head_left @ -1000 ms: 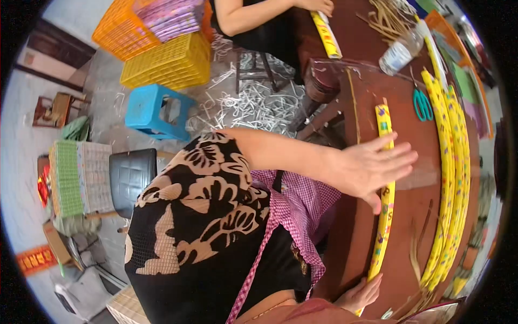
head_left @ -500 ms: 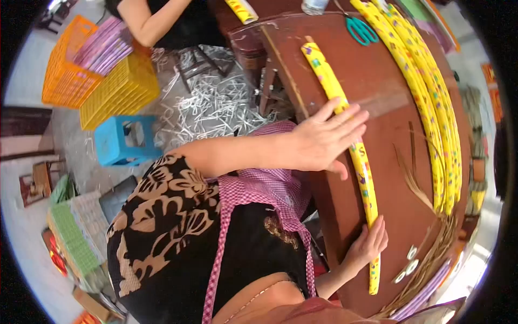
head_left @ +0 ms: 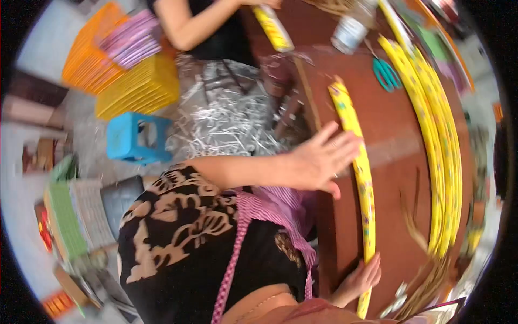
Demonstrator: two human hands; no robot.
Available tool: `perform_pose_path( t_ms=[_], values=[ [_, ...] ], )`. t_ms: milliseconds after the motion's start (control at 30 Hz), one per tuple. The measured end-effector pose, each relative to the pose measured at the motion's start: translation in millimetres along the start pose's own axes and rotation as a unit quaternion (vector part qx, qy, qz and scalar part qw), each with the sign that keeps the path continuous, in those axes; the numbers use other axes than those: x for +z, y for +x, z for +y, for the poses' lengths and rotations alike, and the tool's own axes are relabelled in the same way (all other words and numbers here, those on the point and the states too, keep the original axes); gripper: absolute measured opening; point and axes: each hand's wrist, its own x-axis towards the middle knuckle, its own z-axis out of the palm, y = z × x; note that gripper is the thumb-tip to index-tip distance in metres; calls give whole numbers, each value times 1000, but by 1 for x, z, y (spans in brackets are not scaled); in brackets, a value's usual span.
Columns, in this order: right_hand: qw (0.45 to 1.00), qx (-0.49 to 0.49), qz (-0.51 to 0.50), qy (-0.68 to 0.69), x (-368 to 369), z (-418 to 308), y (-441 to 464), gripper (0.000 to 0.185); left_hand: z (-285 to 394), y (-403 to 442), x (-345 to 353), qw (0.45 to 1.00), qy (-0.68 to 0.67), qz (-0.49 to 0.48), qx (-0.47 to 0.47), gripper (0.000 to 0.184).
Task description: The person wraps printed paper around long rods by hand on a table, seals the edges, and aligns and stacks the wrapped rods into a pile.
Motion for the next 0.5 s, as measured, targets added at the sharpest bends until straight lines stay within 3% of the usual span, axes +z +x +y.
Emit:
perform_pose_path(
  t_ms=[133,233,333,500],
  values=[
    [995,-83,50,11,17,26,3,45,-9,2,-10,997,-19,33,-60,104],
    [992,-108,70,11,21,32,2,45,-7,21,-13,997,-15,71,-37,104],
    [995,-79,63,10,18,23,3,44,-8,38,-2,995,-20,99,0,105],
    [1000,-23,21,-1,7,7,0,43,-22,34,1,998,38,49,-25,102]
  ],
)
